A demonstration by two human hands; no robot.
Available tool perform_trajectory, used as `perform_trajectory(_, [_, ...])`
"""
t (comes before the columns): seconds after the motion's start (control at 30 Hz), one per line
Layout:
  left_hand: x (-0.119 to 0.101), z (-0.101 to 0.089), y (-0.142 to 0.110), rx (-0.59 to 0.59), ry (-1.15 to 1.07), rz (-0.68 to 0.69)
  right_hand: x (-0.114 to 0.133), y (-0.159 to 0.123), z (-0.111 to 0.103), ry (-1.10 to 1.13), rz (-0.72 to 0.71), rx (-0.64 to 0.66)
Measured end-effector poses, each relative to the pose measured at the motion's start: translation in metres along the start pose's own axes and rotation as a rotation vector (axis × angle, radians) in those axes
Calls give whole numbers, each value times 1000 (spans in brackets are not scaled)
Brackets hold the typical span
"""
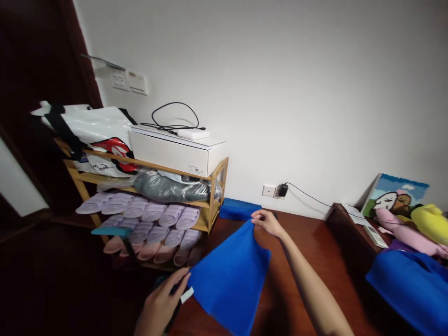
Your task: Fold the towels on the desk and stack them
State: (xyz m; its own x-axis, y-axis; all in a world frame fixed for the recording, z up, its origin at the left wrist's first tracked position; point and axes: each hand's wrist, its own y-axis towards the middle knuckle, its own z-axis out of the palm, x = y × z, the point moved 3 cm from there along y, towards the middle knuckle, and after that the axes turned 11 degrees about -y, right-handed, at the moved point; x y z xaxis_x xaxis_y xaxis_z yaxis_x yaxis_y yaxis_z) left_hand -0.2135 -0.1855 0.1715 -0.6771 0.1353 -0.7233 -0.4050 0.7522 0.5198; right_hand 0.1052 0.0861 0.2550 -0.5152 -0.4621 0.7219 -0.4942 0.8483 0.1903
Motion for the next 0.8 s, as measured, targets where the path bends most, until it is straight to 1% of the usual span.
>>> perform_trajectory(0.07, [-27, -4, 24, 85, -63, 160, 7, -40, -52, 158, -44, -69])
perform_trajectory(0.13, [-61, -8, 46, 132, -98, 292, 17, -83, -95, 230, -63, -155])
perform_trajectory(0.17, [-79, -10, 56, 135, -111, 334, 22, -104, -113, 234, -63, -205])
perform_trajectory(0.23, [-117, -14, 73, 125, -144, 389, 33, -142, -142, 225, -57, -304])
perform_trajectory(0.3, [-155, -17, 84, 88, -189, 447, 41, -173, -165, 210, -49, -398])
perform_trajectory(0.37, [-189, -19, 91, 43, -240, 510, 46, -198, -182, 204, -37, -482])
perform_trajectory(0.43, [-217, -19, 97, 3, -284, 550, 47, -217, -194, 219, -28, -549])
perform_trajectory(0.5, [-235, -14, 103, -14, -314, 550, 42, -232, -200, 256, -24, -590])
perform_trajectory(0.57, [-241, 0, 112, 8, -340, 513, 31, -242, -201, 299, -15, -612])
perform_trajectory(0.63, [-235, 27, 124, 89, -374, 434, 13, -246, -196, 329, 8, -626])
perform_trajectory(0.7, [-216, 67, 135, 214, -428, 328, -16, -244, -187, 325, 48, -633])
perform_trajectory(0.8, [-173, 146, 142, 444, -495, 143, -76, -230, -161, 244, 166, -607])
